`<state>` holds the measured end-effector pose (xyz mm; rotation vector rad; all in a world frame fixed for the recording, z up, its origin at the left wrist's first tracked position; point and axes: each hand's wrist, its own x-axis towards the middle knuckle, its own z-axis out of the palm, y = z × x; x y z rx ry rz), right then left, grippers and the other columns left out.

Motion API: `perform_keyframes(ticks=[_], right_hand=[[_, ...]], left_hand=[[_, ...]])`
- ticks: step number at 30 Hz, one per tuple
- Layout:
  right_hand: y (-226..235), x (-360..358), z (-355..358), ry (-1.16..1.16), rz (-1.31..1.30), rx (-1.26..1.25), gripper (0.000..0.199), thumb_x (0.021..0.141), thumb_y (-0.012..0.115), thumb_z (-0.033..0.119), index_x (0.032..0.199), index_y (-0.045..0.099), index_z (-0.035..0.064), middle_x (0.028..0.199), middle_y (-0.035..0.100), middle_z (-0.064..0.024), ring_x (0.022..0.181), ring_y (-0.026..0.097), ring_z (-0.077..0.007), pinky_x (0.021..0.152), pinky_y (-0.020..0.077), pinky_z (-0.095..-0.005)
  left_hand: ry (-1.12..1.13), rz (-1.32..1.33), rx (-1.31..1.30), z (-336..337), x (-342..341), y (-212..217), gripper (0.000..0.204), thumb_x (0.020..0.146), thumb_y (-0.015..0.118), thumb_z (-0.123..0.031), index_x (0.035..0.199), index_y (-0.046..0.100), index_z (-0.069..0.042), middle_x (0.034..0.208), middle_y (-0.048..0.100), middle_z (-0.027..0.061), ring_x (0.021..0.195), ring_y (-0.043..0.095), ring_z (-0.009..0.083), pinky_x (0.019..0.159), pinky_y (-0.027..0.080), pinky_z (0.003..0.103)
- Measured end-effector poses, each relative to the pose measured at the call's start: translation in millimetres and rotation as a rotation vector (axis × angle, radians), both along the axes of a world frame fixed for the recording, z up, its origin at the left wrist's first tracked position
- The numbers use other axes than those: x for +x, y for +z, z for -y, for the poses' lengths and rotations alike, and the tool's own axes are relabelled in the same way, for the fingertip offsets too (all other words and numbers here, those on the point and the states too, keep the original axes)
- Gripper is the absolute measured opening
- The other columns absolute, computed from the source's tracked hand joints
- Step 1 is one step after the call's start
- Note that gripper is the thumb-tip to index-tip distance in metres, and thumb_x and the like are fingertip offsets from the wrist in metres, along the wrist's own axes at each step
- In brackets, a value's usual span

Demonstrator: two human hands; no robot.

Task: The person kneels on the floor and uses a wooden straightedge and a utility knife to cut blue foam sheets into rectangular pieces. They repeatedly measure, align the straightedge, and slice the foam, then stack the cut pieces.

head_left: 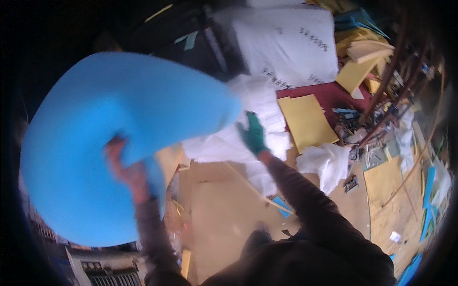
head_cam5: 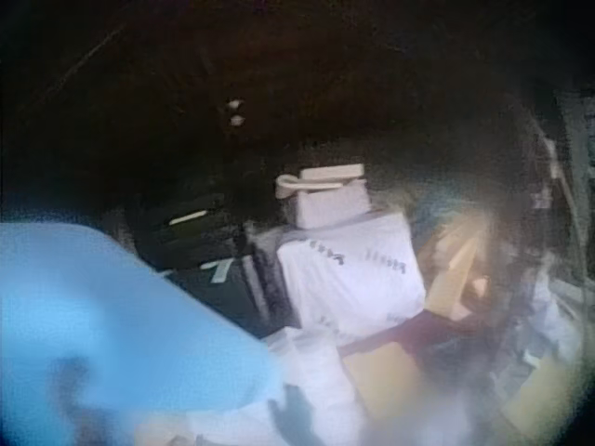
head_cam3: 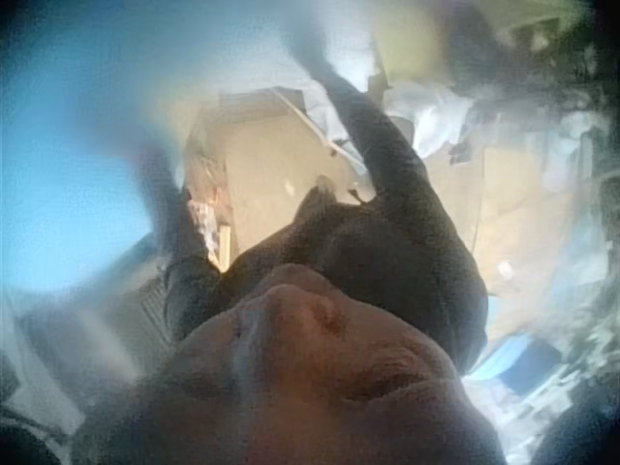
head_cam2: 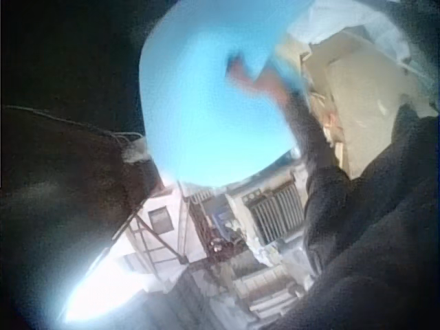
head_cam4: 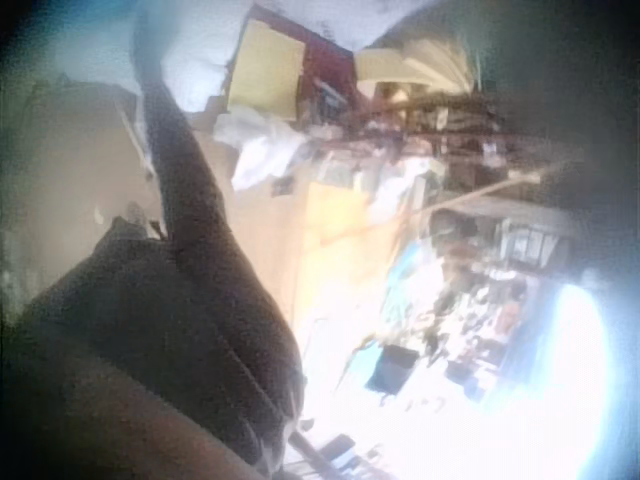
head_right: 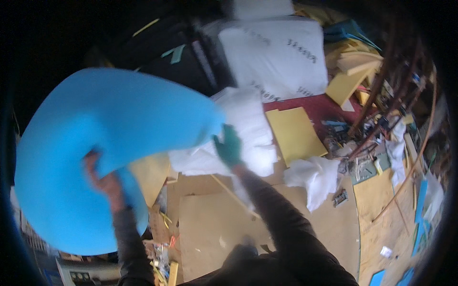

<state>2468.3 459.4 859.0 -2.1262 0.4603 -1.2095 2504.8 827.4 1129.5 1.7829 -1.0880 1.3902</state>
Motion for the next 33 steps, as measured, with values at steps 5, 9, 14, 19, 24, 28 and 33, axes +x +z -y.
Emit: perform_keyframes(ticks=[5, 9, 14, 19, 24, 28, 33], right_hand=[[-144.8, -151.1, -14.0, 0.381, -0.616, 0.288, 0.049, 0.102, 0.071, 0.039, 0.131, 0.067, -0.0002, 0.131, 0.07, -0.0284, 0.125, 0.066, -0.0451, 0.107, 0.0521, -0.0523], [-195.6, -338.3, -28.6, 0.686, -0.83, -0.057, 0.02, 0.103, 0.069, 0.024, 0.115, 0.07, 0.0073, 0.104, 0.075, -0.0223, 0.093, 0.073, -0.0424, 0.081, 0.059, -0.0508], [-199.2, -519.2, -47.6, 0.651, -1.153, 0.051, 0.019, 0.089, 0.07, 0.004, 0.107, 0.071, 0.0098, 0.101, 0.073, -0.0136, 0.104, 0.069, -0.037, 0.088, 0.0573, -0.0455], [-201.7, -589.5, -37.6, 0.516, -1.152, -0.034, 0.031, 0.073, 0.077, -0.002, 0.101, 0.067, 0.0067, 0.097, 0.071, -0.0161, 0.1, 0.068, -0.0393, 0.082, 0.0581, -0.0477], [-207.1, -568.3, -16.0, 0.435, -0.758, 0.058, 0.022, 0.088, 0.069, 0.0, 0.108, 0.074, 0.0058, 0.112, 0.073, -0.0174, 0.11, 0.069, -0.0364, 0.094, 0.0573, -0.0451], [-180.6, -585.9, -3.9, 0.257, -0.584, 0.624, 0.031, 0.105, 0.067, 0.023, 0.129, 0.069, 0.0031, 0.109, 0.074, -0.0065, 0.098, 0.068, -0.0168, 0.085, 0.0552, -0.0327], [-150.3, -723.5, 24.0, 0.049, -0.427, 1.166, 0.038, 0.106, 0.069, 0.033, 0.13, 0.071, 0.0042, 0.109, 0.074, -0.0075, 0.099, 0.067, -0.0146, 0.082, 0.056, -0.0339]], left_hand=[[0.23, -0.547, 0.321, 63.4, 133.6, -183.0, 0.064, 0.086, 0.083, -0.015, 0.146, 0.06, -0.007, 0.145, 0.061, 0.0213, 0.138, 0.054, 0.0441, 0.12, 0.041, 0.053], [-0.006, -0.989, 0.534, 54.4, 142.1, -333.8, 0.071, 0.092, 0.083, -0.034, 0.15, 0.055, -0.004, 0.162, 0.046, 0.0292, 0.155, 0.038, 0.0481, 0.128, 0.033, 0.055], [-0.113, -1.506, 0.723, -14.8, -7.7, -495.7, 0.067, 0.097, 0.078, -0.037, 0.147, 0.057, 0.003, 0.151, 0.058, 0.0291, 0.143, 0.052, 0.0436, 0.123, 0.04, 0.05], [-0.201, -1.603, 1.169, -89.9, -200.9, -551.9, 0.054, 0.094, 0.076, -0.049, 0.124, 0.075, -0.004, 0.13, 0.072, 0.0237, 0.125, 0.066, 0.0423, 0.11, 0.05, 0.052], [-0.455, -1.53, 1.651, -95.2, -272.7, -571.5, 0.043, 0.1, 0.062, -0.045, 0.11, 0.078, -0.007, 0.119, 0.076, 0.0185, 0.116, 0.068, 0.0399, 0.101, 0.053, 0.053], [-0.448, -1.165, 1.578, -53.3, -240.3, -560.4, 0.04, 0.098, 0.065, -0.046, 0.101, 0.076, -0.008, 0.115, 0.072, 0.0162, 0.108, 0.069, 0.0392, 0.096, 0.055, 0.053], [0.032, -1.157, 1.285, 60.7, -231.1, -493.0, 0.037, 0.091, 0.074, -0.038, 0.113, 0.076, -0.007, 0.112, 0.078, 0.0203, 0.104, 0.074, 0.0412, 0.093, 0.059, 0.049]])
